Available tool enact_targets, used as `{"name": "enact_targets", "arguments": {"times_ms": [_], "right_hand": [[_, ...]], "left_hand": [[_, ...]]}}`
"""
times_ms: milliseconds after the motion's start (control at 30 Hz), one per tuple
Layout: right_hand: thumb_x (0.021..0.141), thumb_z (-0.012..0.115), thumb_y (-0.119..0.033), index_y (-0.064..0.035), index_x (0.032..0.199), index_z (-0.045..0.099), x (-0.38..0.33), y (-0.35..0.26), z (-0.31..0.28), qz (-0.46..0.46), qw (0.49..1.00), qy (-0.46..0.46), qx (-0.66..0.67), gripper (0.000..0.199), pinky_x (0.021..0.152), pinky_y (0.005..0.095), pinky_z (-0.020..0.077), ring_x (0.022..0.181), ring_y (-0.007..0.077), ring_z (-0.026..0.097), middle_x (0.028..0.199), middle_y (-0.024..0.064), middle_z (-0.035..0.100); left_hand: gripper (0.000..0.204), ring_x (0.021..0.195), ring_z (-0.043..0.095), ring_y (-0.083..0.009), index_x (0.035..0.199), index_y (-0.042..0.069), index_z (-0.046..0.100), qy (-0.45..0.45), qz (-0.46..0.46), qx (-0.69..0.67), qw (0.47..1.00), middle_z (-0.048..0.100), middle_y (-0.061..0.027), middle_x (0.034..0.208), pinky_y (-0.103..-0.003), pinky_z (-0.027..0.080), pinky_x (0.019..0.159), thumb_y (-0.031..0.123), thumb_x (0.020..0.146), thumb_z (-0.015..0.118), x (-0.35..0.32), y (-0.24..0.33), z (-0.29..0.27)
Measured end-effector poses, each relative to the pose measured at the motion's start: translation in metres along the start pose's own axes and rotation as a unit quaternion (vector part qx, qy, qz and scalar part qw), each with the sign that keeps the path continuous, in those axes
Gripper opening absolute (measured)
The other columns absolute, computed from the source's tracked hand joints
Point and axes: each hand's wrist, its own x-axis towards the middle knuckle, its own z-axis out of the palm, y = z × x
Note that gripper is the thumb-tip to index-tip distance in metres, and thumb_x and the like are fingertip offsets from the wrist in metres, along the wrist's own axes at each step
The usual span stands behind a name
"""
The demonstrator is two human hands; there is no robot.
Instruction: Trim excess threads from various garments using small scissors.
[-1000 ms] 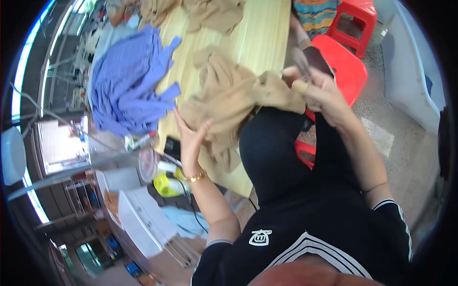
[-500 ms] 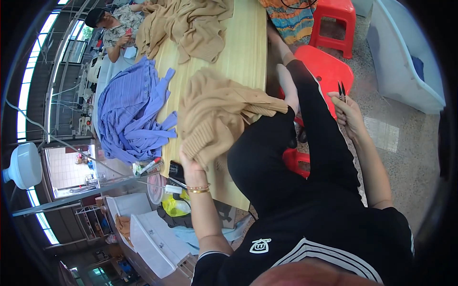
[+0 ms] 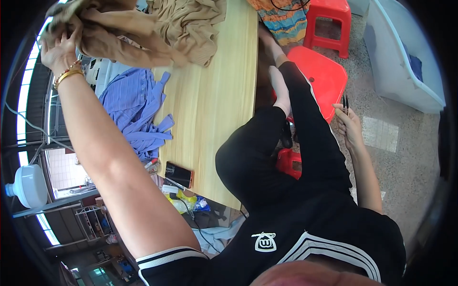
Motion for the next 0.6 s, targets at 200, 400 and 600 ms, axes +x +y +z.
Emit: {"name": "enact_targets", "arguments": {"times_ms": [200, 400, 600], "right_hand": [[0.097, 0.061, -0.012, -0.0037, 0.116, 0.060, 0.006, 0.011, 0.002, 0.003, 1.000, -0.005, 0.002, 0.021, 0.041, 0.0177, 0.0221, 0.046, 0.0002, 0.032, 0.063, -0.0088, 0.040], [0.099, 0.057, -0.014, -0.0024, 0.121, 0.060, 0.012, 0.026, -0.021, 0.041, 0.997, -0.009, -0.065, 0.025, 0.039, 0.0166, 0.0187, 0.045, -0.0012, 0.029, 0.064, -0.0098, 0.039], [0.102, 0.053, -0.022, -0.0028, 0.130, 0.059, 0.015, 0.037, -0.006, 0.071, 0.987, -0.069, -0.123, 0.034, 0.039, 0.0179, 0.0211, 0.043, 0.0006, 0.031, 0.061, -0.0083, 0.042]], "left_hand": [[0.070, 0.145, 0.026, -0.0318, 0.146, 0.000, 0.036, 0.029, -0.226, 0.104, 0.968, 0.031, -0.0150, 0.154, -0.058, 0.028, 0.113, 0.022, 0.088, 0.069, -0.002, -0.076, -0.083], [0.033, 0.084, 0.051, -0.0245, 0.105, 0.007, 0.061, 0.247, -0.380, 0.260, 0.853, 0.051, -0.0041, 0.089, -0.046, 0.048, 0.082, 0.021, 0.080, 0.078, -0.127, -0.177, -0.267], [0.033, 0.117, 0.057, -0.0331, 0.123, 0.006, 0.059, 0.405, -0.481, 0.198, 0.752, 0.059, -0.0147, 0.127, -0.054, 0.049, 0.097, 0.017, 0.092, 0.064, -0.239, -0.110, -0.387]]}}
